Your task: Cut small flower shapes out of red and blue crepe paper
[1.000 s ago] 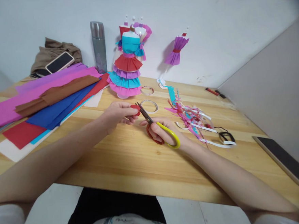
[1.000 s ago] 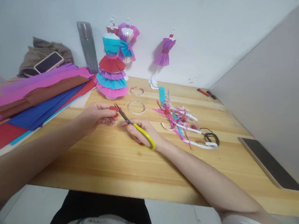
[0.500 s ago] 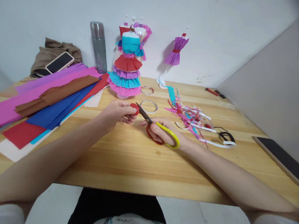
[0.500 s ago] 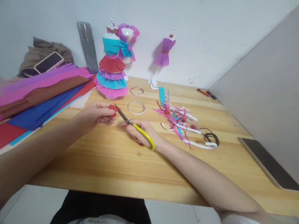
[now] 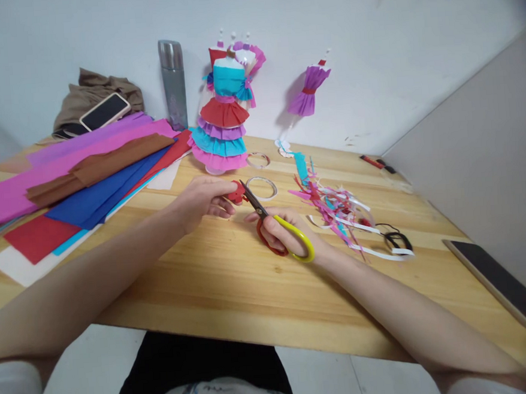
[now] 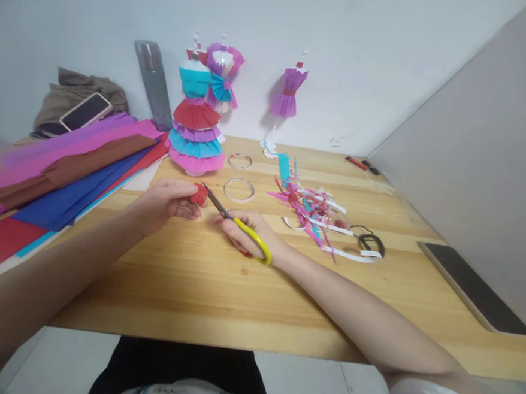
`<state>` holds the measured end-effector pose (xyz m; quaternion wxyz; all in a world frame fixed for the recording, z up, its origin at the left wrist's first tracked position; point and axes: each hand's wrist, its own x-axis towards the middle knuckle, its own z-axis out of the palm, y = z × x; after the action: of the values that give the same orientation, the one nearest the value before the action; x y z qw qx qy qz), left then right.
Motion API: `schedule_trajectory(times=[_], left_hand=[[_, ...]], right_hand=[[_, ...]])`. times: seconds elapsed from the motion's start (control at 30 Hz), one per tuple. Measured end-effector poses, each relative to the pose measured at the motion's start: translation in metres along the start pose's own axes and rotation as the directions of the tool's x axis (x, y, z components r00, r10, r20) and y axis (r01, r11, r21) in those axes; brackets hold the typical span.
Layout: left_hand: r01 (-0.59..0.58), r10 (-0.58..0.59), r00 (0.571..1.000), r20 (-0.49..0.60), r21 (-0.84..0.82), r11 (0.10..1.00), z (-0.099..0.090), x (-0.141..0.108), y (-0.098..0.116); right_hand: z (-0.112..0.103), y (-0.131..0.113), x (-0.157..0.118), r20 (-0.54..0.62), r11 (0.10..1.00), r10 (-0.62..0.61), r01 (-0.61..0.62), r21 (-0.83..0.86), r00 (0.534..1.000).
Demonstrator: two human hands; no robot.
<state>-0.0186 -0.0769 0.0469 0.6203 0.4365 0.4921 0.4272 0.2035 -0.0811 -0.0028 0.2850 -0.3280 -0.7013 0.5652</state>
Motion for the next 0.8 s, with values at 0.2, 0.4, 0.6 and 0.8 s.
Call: schedule_trajectory(times=[0.2, 0.4, 0.6, 0.8], left_hand=[[0.01, -0.009, 1.0, 0.015, -0.074, 0.997, 0.0011, 0.0012, -0.0023], [0.027, -0.026, 1.0, 0.018, -0.076, 0.997, 0.0002, 0.0003, -0.0028], [-0.042, 0.046, 0.997, 0.061, -0.078, 0.996, -0.0018, -0.0005, -0.0103], [-0.026, 0.026, 1.0, 0.005, -0.022, 0.999, 0.0019, -0.0017, -0.0077]], right_hand=[[0.0009, -0.0015, -0.0001, -0.013, 1.0, 0.009, -0.01, -0.01, 1.0], [0.0013, 0.0004, 0.001, -0.015, 1.0, 0.01, -0.01, 0.001, 1.0], [0.0012, 0.0012, 0.0011, -0.012, 1.0, 0.002, -0.002, 0.007, 1.0], [0.0014, 0.0012, 0.0007, -0.019, 1.0, 0.01, -0.011, -0.004, 1.0]])
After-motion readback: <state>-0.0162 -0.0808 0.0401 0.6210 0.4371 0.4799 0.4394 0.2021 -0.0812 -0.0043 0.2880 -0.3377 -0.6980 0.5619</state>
